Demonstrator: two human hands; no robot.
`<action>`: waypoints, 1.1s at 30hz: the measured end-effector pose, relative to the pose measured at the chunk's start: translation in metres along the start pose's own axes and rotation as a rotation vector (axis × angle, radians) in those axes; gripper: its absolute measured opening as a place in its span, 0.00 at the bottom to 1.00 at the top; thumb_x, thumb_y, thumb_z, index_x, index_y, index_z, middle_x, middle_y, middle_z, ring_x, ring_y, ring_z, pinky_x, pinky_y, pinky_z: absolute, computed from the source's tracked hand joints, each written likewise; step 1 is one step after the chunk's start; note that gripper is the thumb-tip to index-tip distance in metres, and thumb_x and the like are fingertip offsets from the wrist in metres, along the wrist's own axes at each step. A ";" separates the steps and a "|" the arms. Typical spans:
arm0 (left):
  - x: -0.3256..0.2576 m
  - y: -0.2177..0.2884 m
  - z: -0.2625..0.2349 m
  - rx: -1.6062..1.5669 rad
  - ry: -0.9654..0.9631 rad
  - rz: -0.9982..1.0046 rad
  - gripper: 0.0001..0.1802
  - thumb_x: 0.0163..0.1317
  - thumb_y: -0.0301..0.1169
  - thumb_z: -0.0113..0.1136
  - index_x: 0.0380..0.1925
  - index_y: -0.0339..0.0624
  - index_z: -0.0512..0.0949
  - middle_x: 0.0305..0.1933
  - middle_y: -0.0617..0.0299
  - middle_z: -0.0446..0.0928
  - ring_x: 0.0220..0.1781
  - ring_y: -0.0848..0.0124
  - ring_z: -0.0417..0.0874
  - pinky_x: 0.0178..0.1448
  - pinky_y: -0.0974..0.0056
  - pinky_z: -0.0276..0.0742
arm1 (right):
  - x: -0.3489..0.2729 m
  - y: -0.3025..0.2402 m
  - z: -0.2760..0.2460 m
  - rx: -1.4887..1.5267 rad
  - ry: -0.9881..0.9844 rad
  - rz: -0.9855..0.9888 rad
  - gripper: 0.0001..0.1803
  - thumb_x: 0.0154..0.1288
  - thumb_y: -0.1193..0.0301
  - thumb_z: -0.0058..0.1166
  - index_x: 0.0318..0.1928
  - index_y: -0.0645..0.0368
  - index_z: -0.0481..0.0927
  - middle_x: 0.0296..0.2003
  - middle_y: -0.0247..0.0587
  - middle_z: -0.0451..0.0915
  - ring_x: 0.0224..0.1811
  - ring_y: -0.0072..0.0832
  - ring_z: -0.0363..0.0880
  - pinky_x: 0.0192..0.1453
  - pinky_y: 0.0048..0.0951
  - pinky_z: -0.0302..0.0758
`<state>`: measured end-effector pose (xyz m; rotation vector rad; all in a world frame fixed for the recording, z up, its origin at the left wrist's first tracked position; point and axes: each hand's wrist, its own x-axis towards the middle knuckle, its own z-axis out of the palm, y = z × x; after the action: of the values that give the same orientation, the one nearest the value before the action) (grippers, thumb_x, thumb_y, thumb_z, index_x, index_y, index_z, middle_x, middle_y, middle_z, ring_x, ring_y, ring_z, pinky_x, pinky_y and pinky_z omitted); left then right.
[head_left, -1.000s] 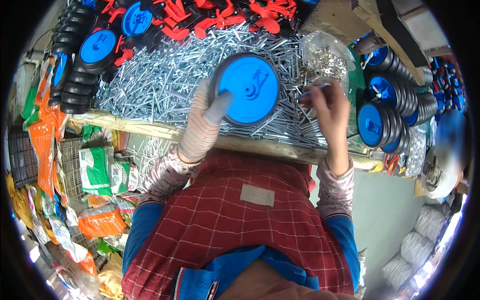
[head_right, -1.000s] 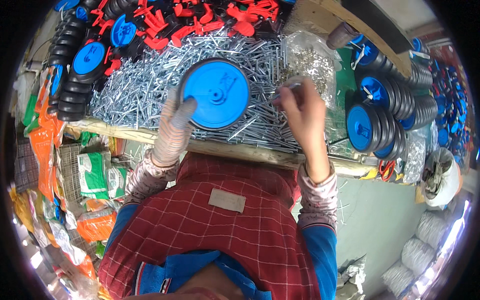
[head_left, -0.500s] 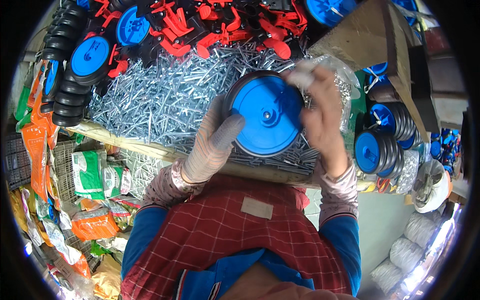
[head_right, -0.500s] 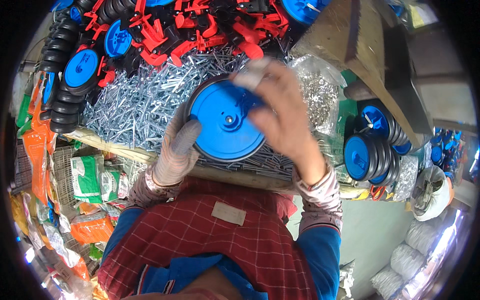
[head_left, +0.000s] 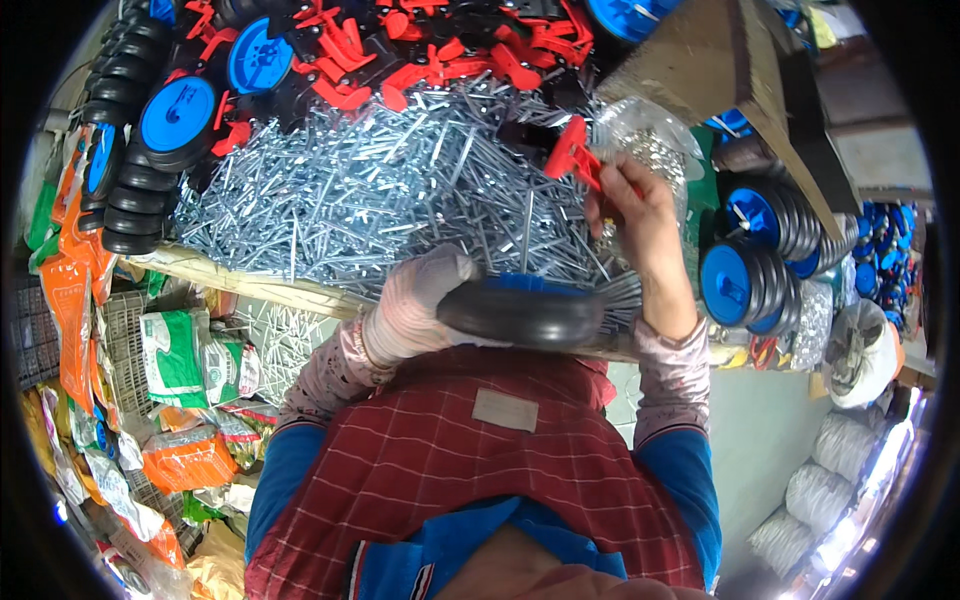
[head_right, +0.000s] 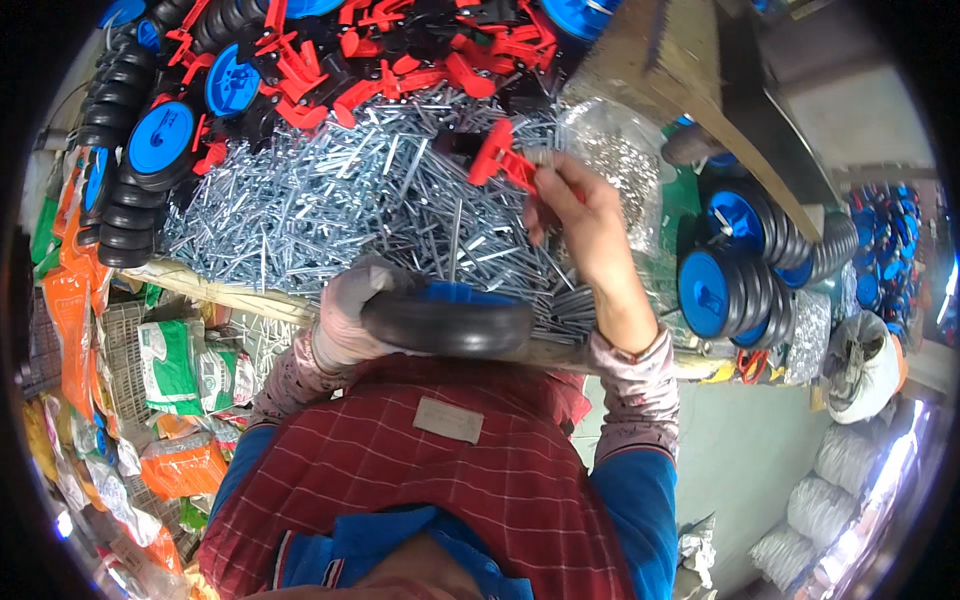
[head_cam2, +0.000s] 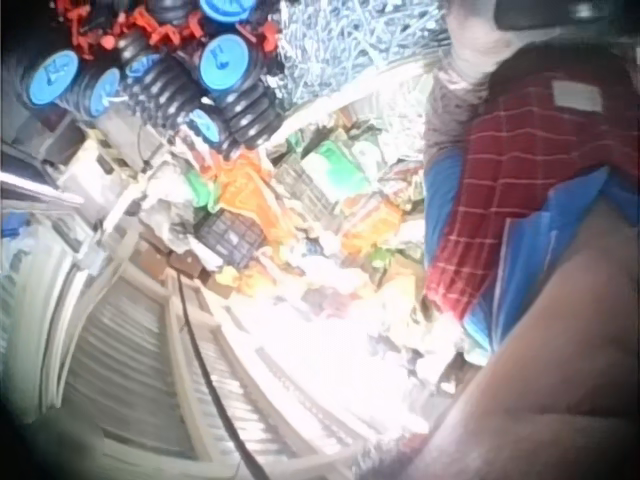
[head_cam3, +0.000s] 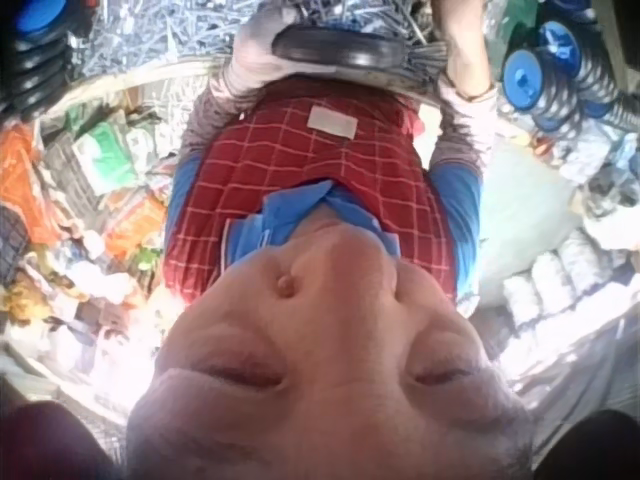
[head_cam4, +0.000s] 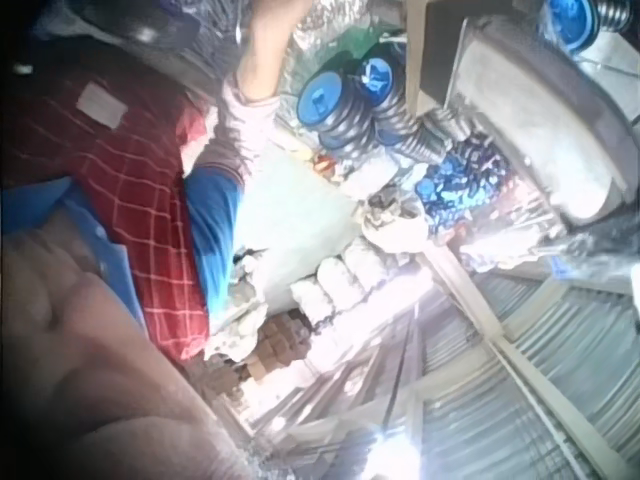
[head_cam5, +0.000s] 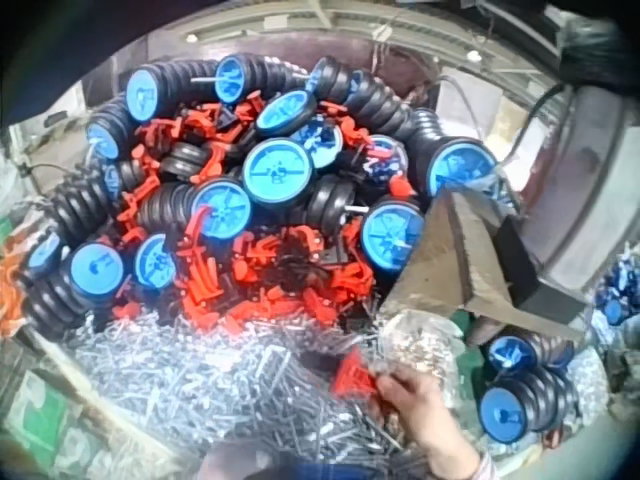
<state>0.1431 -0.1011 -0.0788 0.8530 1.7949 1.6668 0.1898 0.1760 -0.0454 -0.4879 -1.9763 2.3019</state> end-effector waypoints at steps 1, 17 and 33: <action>0.000 0.001 0.005 -0.249 -0.021 -0.164 0.19 0.56 0.43 0.66 0.26 0.36 0.75 0.28 0.51 0.75 0.32 0.58 0.78 0.43 0.55 0.77 | -0.017 0.004 0.004 0.177 0.075 0.040 0.14 0.77 0.69 0.45 0.54 0.64 0.76 0.37 0.45 0.83 0.24 0.24 0.76 0.22 0.22 0.71; 0.019 0.000 0.025 -0.256 -0.013 -0.100 0.28 0.40 0.38 0.81 0.37 0.41 0.74 0.37 0.59 0.77 0.42 0.68 0.80 0.48 0.60 0.78 | -0.078 0.043 -0.024 0.357 -0.010 0.142 0.18 0.77 0.70 0.45 0.63 0.61 0.74 0.37 0.45 0.83 0.21 0.19 0.73 0.20 0.18 0.67; 0.032 -0.010 0.026 0.276 -0.485 0.792 0.21 0.43 0.28 0.72 0.40 0.46 0.76 0.34 0.61 0.79 0.34 0.59 0.83 0.32 0.58 0.80 | -0.153 0.031 -0.069 -0.895 0.234 -0.456 0.22 0.68 0.66 0.56 0.59 0.63 0.76 0.46 0.49 0.79 0.48 0.44 0.76 0.53 0.43 0.74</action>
<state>0.1414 -0.0602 -0.0902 2.0892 1.4284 1.4296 0.3592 0.1969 -0.0546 -0.2693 -2.5480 0.9831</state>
